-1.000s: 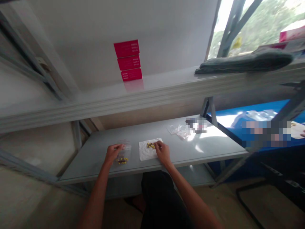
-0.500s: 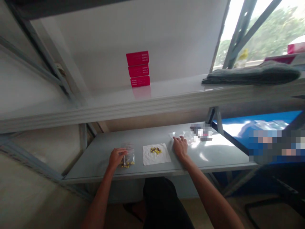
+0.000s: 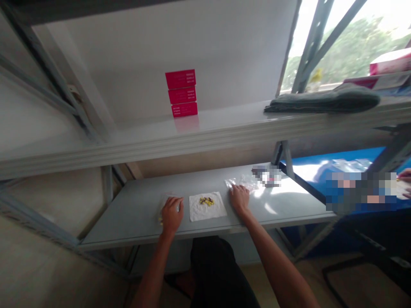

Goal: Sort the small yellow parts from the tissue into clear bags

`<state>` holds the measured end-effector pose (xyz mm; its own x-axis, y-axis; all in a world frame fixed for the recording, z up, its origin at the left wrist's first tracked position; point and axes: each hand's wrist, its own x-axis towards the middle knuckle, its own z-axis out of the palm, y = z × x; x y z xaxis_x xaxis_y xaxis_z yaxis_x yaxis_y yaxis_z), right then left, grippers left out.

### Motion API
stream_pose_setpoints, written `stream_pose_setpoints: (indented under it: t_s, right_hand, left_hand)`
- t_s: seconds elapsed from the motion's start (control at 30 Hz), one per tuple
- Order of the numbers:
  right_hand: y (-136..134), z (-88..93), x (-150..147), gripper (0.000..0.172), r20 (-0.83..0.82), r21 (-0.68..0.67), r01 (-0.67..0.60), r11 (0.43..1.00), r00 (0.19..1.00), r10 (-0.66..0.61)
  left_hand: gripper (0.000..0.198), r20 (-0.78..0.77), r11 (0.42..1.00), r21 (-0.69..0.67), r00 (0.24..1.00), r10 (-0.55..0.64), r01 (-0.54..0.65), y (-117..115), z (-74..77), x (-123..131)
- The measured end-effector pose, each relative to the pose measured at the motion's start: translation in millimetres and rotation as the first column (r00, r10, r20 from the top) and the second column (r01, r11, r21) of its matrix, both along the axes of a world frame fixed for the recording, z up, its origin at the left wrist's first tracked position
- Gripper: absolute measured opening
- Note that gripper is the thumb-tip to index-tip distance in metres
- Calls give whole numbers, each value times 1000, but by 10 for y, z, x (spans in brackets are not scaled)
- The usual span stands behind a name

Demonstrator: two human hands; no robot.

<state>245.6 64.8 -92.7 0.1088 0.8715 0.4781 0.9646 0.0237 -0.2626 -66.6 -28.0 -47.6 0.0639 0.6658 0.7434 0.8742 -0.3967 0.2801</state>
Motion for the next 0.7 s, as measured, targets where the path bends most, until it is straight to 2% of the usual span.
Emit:
stream_pose_setpoints:
  t_s: [0.07, 0.13, 0.2, 0.27, 0.37, 0.43, 0.47, 0.57, 0.7]
  right_hand:
    - [7, -24, 11, 23, -10, -46, -35, 998, 999, 34]
    - [2, -22, 25, 22, -33, -23, -61, 998, 998, 60]
    - [-20, -2, 29, 22, -78, 64, -85, 994, 993, 90]
    - [-67, 23, -2, 25, -134, 198, -145, 969, 976, 174]
    - [-205, 45, -167, 26, -179, 368, -352, 860, 881, 437]
    - [-330, 47, -354, 25, -179, 378, -537, 754, 757, 628]
    - [-391, 47, -459, 25, -190, 364, -598, 714, 703, 685]
    - [-535, 69, -740, 29, -217, 365, -667, 649, 617, 757]
    - [-623, 155, -901, 29, -103, 354, -682, 640, 652, 751]
  left_hand:
    - [23, 37, 999, 31, 999, 6, -7, 0, -95, 178]
    - [22, 56, 999, 27, 998, -22, 20, 17, -183, 320]
    - [22, 72, 999, 13, 996, -53, 52, 40, -236, 439]
    - [23, 75, 996, 10, 994, -84, 84, 59, -244, 548]
    - [40, 3, 990, 24, 990, -137, 137, 80, -195, 702]
    - [54, -92, 982, 39, 980, -178, 182, 101, -149, 780]
    - [55, -138, 975, 54, 969, -205, 214, 119, -130, 803]
    - [35, -181, 953, 114, 949, -259, 282, 201, -108, 792]
    - [20, 57, 975, 111, 979, -197, 190, 271, -175, 667]
